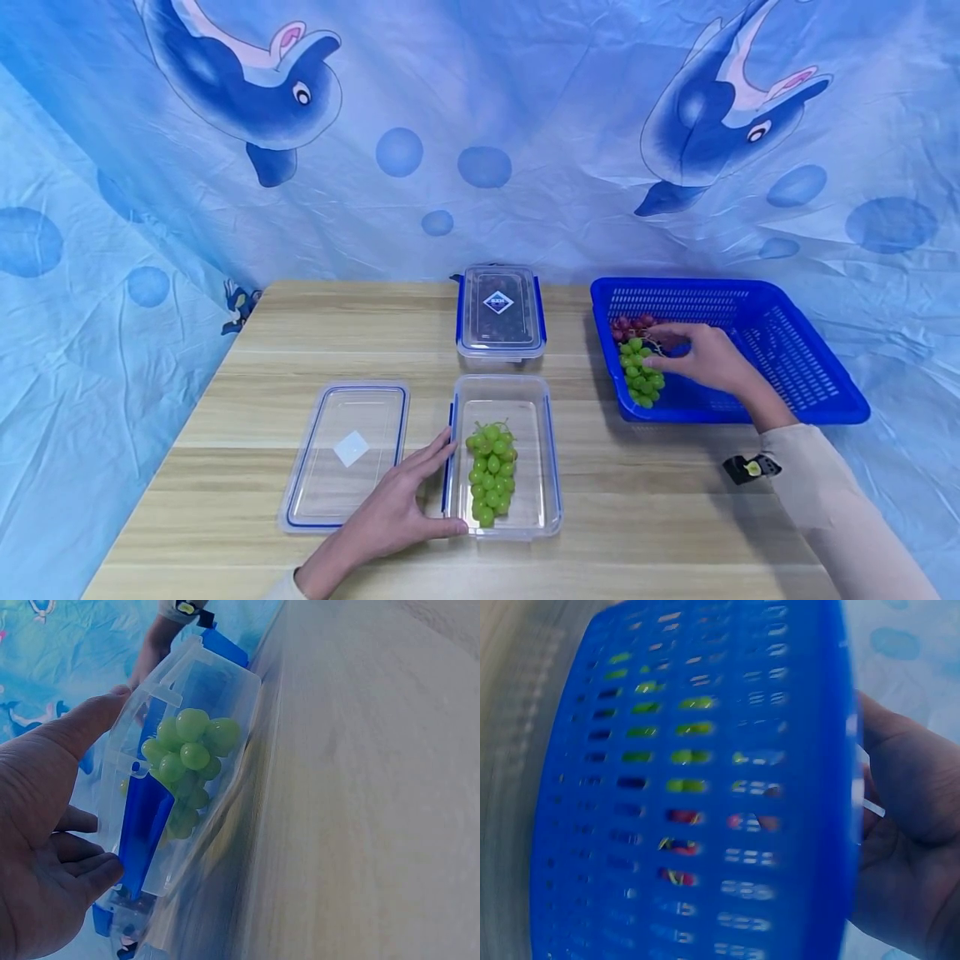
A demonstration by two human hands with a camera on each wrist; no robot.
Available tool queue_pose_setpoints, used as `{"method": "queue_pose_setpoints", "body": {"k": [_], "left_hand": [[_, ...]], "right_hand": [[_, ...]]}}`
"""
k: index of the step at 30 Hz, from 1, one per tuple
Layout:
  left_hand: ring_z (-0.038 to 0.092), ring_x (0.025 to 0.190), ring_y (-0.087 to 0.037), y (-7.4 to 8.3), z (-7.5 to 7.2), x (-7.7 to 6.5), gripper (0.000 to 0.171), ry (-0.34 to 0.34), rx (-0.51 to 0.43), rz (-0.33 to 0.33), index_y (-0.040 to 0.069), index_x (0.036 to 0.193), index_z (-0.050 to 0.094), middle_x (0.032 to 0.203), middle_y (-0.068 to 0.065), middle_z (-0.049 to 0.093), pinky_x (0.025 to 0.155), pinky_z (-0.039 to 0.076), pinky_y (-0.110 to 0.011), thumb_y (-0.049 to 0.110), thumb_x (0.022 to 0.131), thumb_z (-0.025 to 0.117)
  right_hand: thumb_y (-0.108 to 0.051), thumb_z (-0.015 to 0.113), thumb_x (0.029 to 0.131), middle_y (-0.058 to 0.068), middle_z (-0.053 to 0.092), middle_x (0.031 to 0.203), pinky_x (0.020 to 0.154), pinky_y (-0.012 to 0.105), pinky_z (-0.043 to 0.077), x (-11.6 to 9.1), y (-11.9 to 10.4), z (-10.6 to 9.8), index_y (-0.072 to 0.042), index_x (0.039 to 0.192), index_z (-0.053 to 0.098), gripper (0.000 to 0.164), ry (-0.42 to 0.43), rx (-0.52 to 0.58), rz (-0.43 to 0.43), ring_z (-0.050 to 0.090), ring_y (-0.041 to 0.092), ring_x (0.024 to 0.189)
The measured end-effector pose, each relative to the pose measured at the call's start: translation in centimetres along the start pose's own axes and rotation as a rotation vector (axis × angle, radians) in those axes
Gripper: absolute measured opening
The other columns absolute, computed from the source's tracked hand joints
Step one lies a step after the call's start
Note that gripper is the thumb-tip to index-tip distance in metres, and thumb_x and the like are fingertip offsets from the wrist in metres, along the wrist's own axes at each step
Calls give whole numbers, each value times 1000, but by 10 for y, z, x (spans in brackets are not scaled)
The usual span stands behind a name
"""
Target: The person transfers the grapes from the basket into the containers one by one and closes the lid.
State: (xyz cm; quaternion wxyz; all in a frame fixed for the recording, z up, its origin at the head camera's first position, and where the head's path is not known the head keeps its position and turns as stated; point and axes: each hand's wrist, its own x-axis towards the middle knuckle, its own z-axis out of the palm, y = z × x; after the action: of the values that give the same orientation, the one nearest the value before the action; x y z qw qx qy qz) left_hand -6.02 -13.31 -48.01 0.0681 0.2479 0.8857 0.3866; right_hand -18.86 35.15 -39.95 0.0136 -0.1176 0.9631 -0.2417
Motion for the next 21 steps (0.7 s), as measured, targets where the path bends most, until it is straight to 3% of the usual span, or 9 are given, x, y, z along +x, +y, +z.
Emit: {"method": "queue_pose_setpoints", "body": {"k": [9, 13, 16, 18, 21], "left_hand": [[36, 148, -36, 4, 0, 1, 106, -7, -30, -28, 9, 154, 45, 167, -4, 29, 117, 33, -61, 56, 70, 89], [36, 148, -35, 4, -1, 1, 106, -5, -26, -24, 9, 154, 45, 167, -4, 29, 117, 33, -61, 55, 69, 90], [37, 147, -36, 3, -1, 1, 106, 3, -17, -10, 8, 154, 45, 166, -5, 29, 116, 34, -61, 55, 69, 90], [38, 147, -37, 3, -1, 1, 106, 9, -15, -4, 7, 153, 45, 166, -6, 30, 116, 34, -61, 54, 70, 90], [38, 146, -38, 2, 0, 1, 105, 14, -11, 2, 6, 153, 46, 166, -8, 31, 115, 35, -62, 55, 70, 89]], "right_hand": [[-45, 80, 88, 25, 70, 123, 81, 53, 59, 13, 13, 13, 1, 134, 65, 66, -76, -28, 37, 68, 39, 106], [-48, 81, 86, 27, 68, 126, 75, 44, 57, 16, 19, 18, 3, 133, 64, 71, -94, -41, 57, 67, 29, 91], [-49, 81, 85, 18, 72, 93, 60, 33, 47, 19, 22, 21, 5, 135, 62, 76, -129, -44, 84, 53, 16, 65], [-49, 82, 84, 8, 61, 72, 54, 30, 40, 20, 23, 23, 7, 136, 60, 79, -150, -42, 92, 42, 13, 56], [-46, 83, 84, 6, 61, 72, 56, 31, 42, 22, 21, 24, 8, 134, 61, 77, -155, -50, 86, 43, 13, 56]]}}
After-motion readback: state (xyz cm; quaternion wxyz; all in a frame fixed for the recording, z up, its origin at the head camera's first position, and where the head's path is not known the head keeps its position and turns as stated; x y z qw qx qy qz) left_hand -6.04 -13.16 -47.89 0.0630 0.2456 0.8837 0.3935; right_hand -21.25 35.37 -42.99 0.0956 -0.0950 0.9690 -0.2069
